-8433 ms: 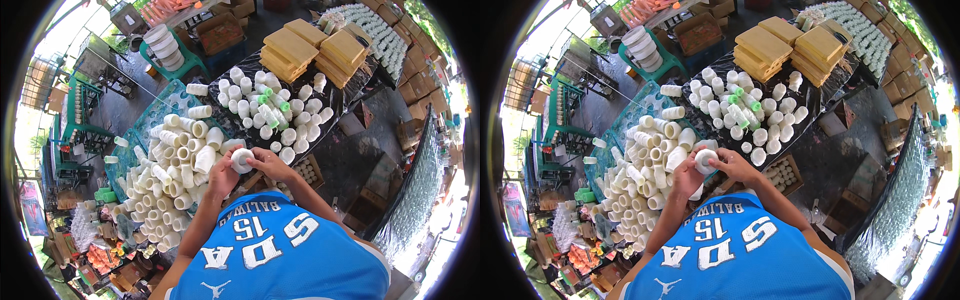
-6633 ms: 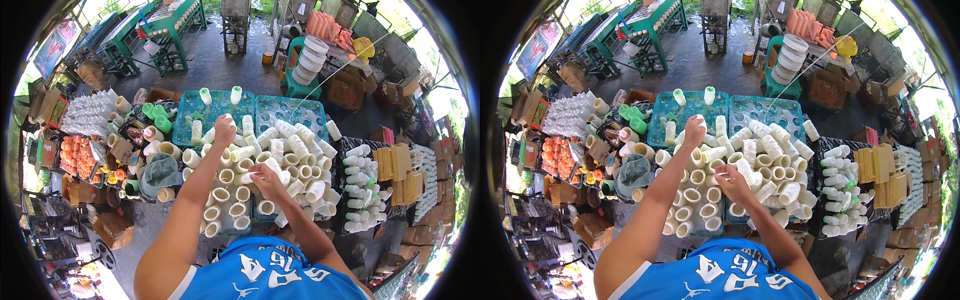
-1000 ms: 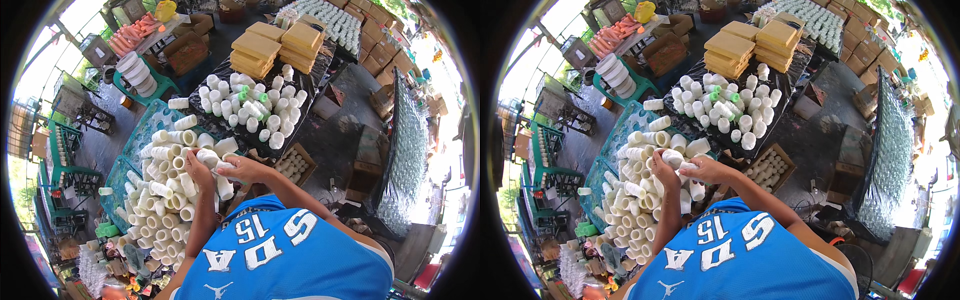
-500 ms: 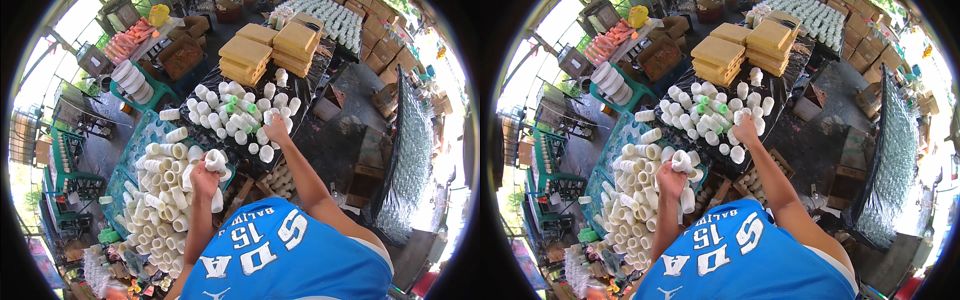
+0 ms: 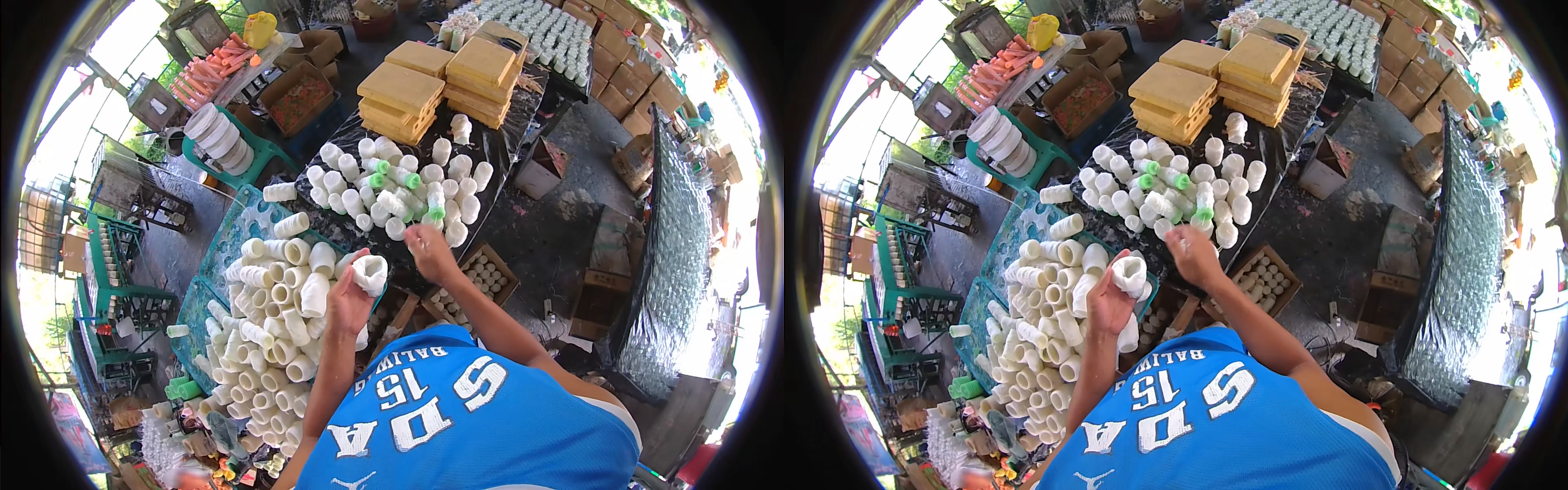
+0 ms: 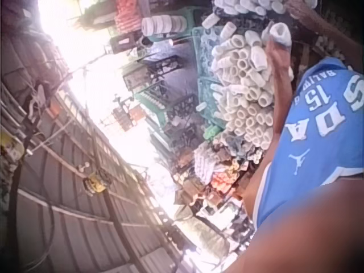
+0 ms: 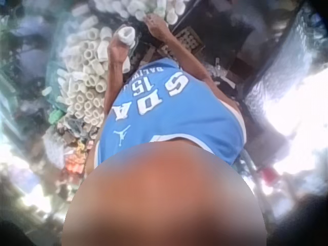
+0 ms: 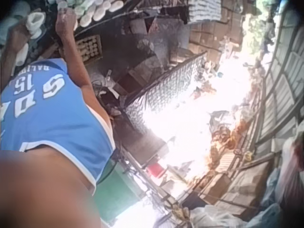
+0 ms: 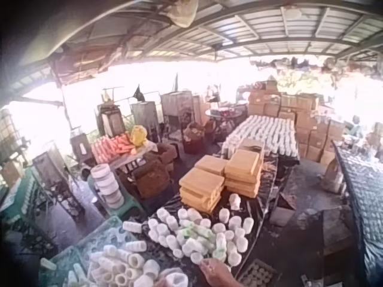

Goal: The person inserts small green cylindrical pieces into white cylindrical candle bodies, then stacks the assembled units on a table. They repeat this process for multiple items and briefly walk around the workshop area.

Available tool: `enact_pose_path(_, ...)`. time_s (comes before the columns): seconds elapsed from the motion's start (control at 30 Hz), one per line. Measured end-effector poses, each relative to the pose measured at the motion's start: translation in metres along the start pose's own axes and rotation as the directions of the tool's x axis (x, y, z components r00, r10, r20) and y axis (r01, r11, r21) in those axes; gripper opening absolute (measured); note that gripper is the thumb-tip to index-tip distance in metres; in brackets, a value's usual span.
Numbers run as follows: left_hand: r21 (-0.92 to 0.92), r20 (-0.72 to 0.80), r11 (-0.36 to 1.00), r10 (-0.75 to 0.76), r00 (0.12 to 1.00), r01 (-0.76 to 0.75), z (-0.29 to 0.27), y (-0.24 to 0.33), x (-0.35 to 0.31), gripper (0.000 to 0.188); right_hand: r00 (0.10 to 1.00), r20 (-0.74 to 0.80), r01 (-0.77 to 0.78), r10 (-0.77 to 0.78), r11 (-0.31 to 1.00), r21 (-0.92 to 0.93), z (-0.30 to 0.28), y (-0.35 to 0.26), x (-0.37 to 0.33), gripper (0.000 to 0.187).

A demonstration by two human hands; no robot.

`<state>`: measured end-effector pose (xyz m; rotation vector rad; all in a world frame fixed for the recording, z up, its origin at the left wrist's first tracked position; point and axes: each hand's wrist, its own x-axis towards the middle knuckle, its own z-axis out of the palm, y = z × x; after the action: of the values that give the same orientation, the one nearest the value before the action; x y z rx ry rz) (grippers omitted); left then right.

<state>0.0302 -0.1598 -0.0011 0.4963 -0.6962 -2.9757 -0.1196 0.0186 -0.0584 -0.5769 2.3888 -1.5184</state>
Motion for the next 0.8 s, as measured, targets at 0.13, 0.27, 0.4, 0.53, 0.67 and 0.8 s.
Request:
enact_pose_path(0.13, 0.003, 0.11, 1.0, -0.029, 0.994, 0.029, 0.008, 0.017, -0.007, 0.052, 0.907, 0.418, -0.271, 0.06, 0.841, 0.467, 0.034, -0.044, -0.051, 0.053)
enact_pose_path(0.27, 0.291, 0.13, 0.956, -0.006, 0.991, -0.033, 0.004, 0.038, -0.023, 0.051, 0.883, 0.465, -0.353, -0.058, 0.572, 0.74, 0.037, -0.065, -0.062, 0.035)
enact_pose_path(0.4, 0.194, 0.182, 0.977, 0.05, 0.982, -0.085, -0.01, 0.057, -0.059, 0.053, 0.826, 0.534, -0.44, -0.178, 0.387, 0.81, 0.058, -0.106, -0.082, 0.039)
enact_pose_path(0.53, 0.264, 0.137, 0.949, 0.141, 0.981, -0.173, -0.024, 0.068, -0.09, 0.062, 0.845, 0.533, -0.421, -0.048, 0.556, 0.717, 0.098, -0.115, -0.091, 0.047)
enact_pose_path(0.67, 0.227, 0.107, 0.949, 0.197, 0.975, -0.217, -0.04, 0.082, -0.131, 0.072, 0.712, 0.702, -0.504, -0.005, 0.693, 0.515, 0.121, -0.142, -0.098, 0.05)
enact_pose_path(0.8, 0.309, 0.128, 0.899, 0.285, 0.95, -0.311, -0.065, 0.105, -0.173, 0.081, 0.609, 0.792, -0.497, 0.034, 0.795, 0.347, 0.14, -0.178, -0.108, 0.054)
